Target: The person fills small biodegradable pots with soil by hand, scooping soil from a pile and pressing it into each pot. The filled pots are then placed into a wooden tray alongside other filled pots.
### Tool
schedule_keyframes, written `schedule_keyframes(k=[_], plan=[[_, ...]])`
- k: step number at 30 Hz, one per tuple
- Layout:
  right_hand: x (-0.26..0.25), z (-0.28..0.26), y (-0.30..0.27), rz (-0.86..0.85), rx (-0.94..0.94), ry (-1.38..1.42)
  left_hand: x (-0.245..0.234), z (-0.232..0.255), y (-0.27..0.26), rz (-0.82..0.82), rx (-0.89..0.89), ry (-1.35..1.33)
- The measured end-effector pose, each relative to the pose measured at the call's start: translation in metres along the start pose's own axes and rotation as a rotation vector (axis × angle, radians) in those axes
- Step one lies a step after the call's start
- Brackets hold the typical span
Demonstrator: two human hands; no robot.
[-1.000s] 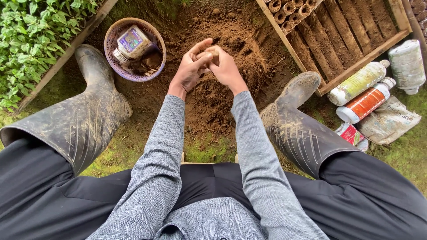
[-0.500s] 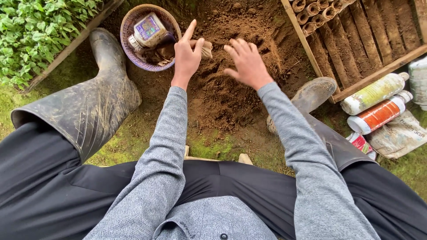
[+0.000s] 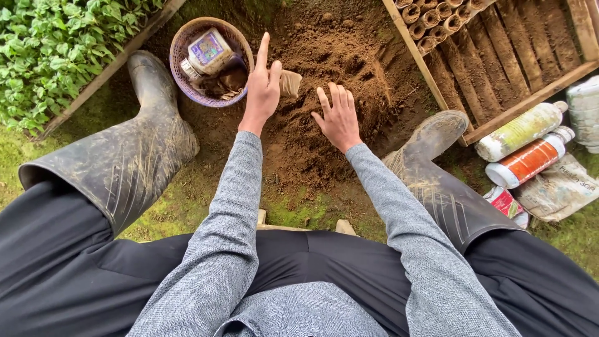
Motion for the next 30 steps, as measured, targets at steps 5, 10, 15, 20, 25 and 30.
schedule_keyframes(k=[5,10,15,20,25,30], plan=[[-0.004,-0.004,0.014,0.129,-0.017,0.141,0.003,0.025,-0.007,-0.144,-0.021,0.031],[0.023,0.026,0.034,0.133,-0.033,0.421,0.026,0.022,-0.01,-0.369,-0.043,0.51],[0.04,0.062,0.049,-0.307,0.235,0.895,0.074,-0.014,-0.022,-0.521,0.045,0.988],[-0.034,0.04,0.054,-0.403,0.083,0.897,0.099,-0.015,-0.035,-0.519,0.121,1.01],[-0.072,0.015,0.054,-0.481,-0.057,0.869,0.106,-0.043,-0.035,-0.406,0.198,1.011],[-0.039,0.025,0.053,-0.535,-0.026,0.585,0.093,-0.022,-0.042,-0.392,0.159,1.031]])
Point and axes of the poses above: each hand's wrist, its own y-axis towards the middle knuckle, its own x-axis out of the palm, z = x × y, the point moved 7 cm from there along y, towards the middle knuckle, and after that the axes turned 11 degrees about -z, right-handed, at the moved point
